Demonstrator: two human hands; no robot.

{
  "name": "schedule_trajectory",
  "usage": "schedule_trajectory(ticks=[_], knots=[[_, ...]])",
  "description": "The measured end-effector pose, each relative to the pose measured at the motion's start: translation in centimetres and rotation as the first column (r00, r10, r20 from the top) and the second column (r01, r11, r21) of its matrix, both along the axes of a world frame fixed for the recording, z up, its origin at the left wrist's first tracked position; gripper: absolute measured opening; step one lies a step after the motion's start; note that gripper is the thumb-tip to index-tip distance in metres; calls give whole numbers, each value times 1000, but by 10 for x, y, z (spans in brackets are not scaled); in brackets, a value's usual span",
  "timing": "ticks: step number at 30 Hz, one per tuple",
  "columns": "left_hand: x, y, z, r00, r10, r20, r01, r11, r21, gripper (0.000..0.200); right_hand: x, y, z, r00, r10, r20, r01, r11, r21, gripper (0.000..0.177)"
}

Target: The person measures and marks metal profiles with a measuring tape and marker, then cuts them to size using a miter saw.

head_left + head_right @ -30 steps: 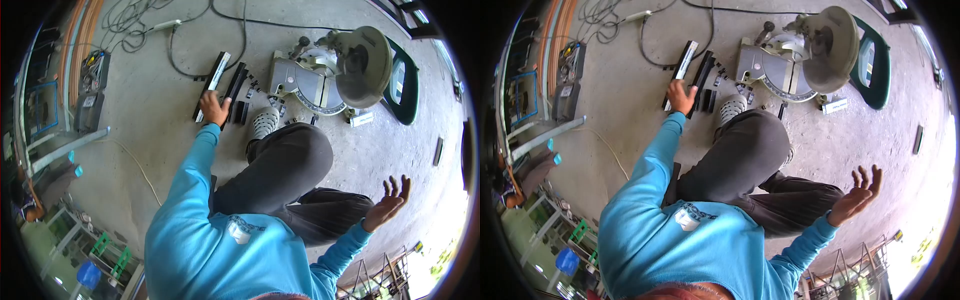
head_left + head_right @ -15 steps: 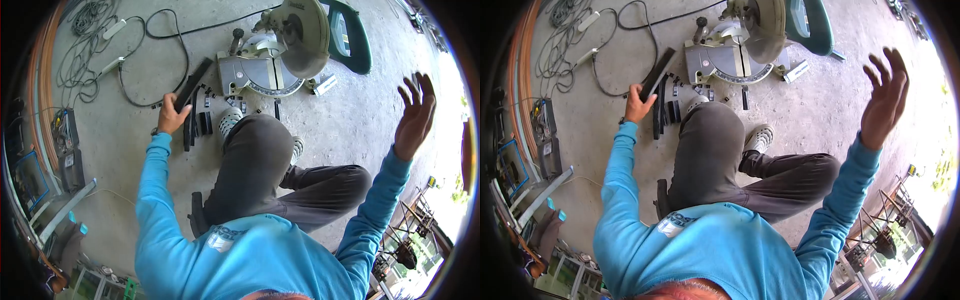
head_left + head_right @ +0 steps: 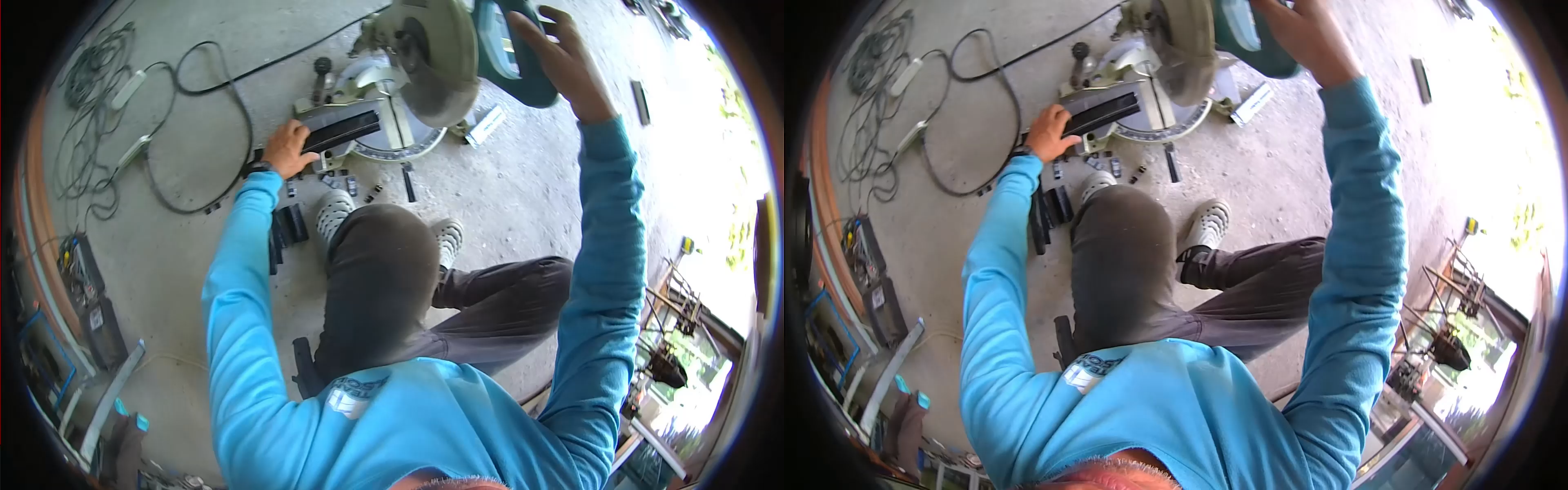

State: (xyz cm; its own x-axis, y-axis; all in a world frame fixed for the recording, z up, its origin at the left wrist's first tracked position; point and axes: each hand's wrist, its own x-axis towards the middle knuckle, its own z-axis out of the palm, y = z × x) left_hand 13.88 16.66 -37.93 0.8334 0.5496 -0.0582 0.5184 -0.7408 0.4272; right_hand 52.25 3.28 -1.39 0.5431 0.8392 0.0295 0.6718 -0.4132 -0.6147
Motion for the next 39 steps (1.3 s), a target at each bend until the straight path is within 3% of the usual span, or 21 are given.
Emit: schedule_trajectory(ticks=[1, 2, 5, 9, 10, 13, 17, 19, 23, 29, 35, 39], knots=[[-1, 1, 1, 1000, -6, -5, 6, 1000, -9, 62, -28, 7, 21, 996, -50, -74, 44, 995, -85, 80], [-4, 3, -5, 1000, 4, 30, -5, 1000, 21, 66, -23, 12, 20, 991, 8, 137, 11, 991, -136, 66], [-10, 15, -17, 973, 163, -162, -210, 919, -335, 73, -36, 25, 39, 998, -21, -55, 6, 963, -270, 64], [0, 32, -16, 955, 228, -187, -267, 939, -217, 93, 19, 38, -6, 979, 35, -203, -75, 978, -197, 79], [7, 36, -13, 961, 211, -179, -246, 947, -207, 99, 12, 38, -9, 968, -1, -251, -34, 990, -135, 74], [34, 48, -2, 946, 231, -228, -288, 921, -263, 94, 3, 35, -7, 932, -75, -354, 45, 995, -93, 72], [41, 53, 11, 926, 210, -313, -305, 906, -294, 105, -5, 19, -15, 878, -148, -456, 112, 988, -105, 79], [29, 57, 4, 949, 195, -246, -282, 873, -398, 110, -7, 8, -24, 832, -195, -519, 150, 980, -127, 84], [21, 66, -9, 959, 140, -247, -249, 832, -495, 115, -19, -18, -47, 816, -189, -546, 183, 981, -65, 93], [41, 53, -1, 937, 224, -269, -321, 856, -404, 114, -28, -54, -87, 725, -179, -665, 238, 971, -2, 84], [42, 67, -19, 918, 201, -343, -349, 821, -452, 111, -37, -76, -115, 751, -209, -626, 286, 958, 23, 85], [48, 55, 10, 919, 238, -315, -350, 859, -373, 110, -46, -75, -117, 768, -237, -595, 320, 947, 37, 85]])
